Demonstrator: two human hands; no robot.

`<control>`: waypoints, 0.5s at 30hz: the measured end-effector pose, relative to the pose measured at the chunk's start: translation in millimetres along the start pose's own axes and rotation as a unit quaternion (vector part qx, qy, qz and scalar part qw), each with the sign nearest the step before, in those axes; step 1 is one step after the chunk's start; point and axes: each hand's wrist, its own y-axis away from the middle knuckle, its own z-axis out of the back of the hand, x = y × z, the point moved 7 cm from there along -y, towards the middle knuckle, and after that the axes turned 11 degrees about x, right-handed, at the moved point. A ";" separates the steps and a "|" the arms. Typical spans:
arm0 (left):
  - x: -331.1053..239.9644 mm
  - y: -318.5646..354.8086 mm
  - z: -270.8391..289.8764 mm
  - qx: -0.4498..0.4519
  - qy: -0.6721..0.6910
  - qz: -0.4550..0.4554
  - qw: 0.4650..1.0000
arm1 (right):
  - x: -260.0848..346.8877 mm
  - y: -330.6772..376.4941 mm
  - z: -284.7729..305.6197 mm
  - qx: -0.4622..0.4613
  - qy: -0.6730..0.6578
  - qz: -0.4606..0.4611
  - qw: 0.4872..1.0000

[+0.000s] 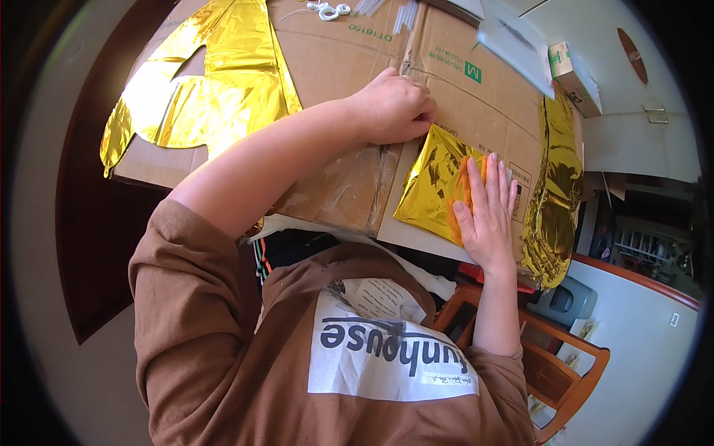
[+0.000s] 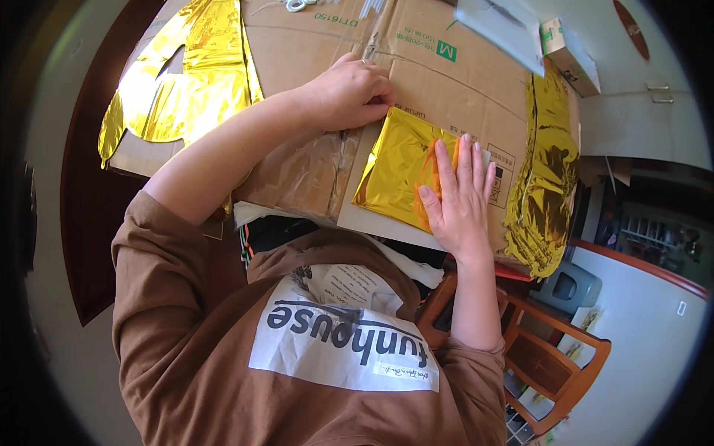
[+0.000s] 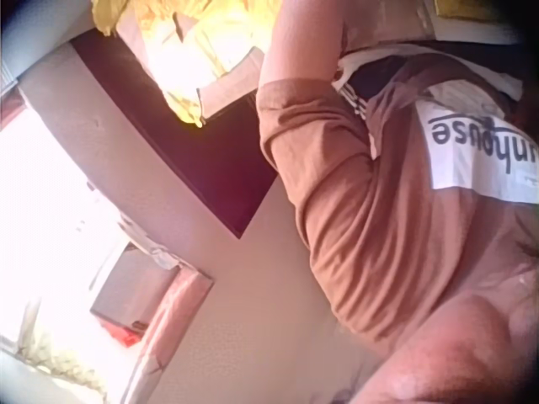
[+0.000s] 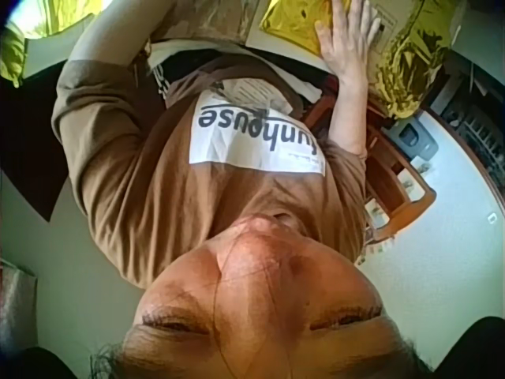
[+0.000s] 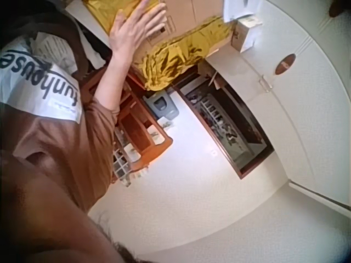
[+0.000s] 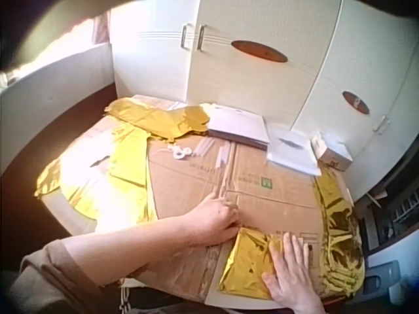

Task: Folding gold-colored balloons and placing them into cardboard packaging inserts.

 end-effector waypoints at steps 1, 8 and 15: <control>-0.9 1.3 -1.7 -0.014 -0.012 -0.004 1.000 | 0.0 0.0 0.1 0.001 0.002 0.000 1.000; -4.6 9.4 0.5 -0.097 -0.048 -0.016 0.994 | 1.1 0.0 1.3 0.001 0.003 -0.001 1.000; -17.2 9.9 5.4 -0.138 -0.097 -0.074 0.983 | 0.2 0.4 -0.1 0.001 0.006 -0.002 1.000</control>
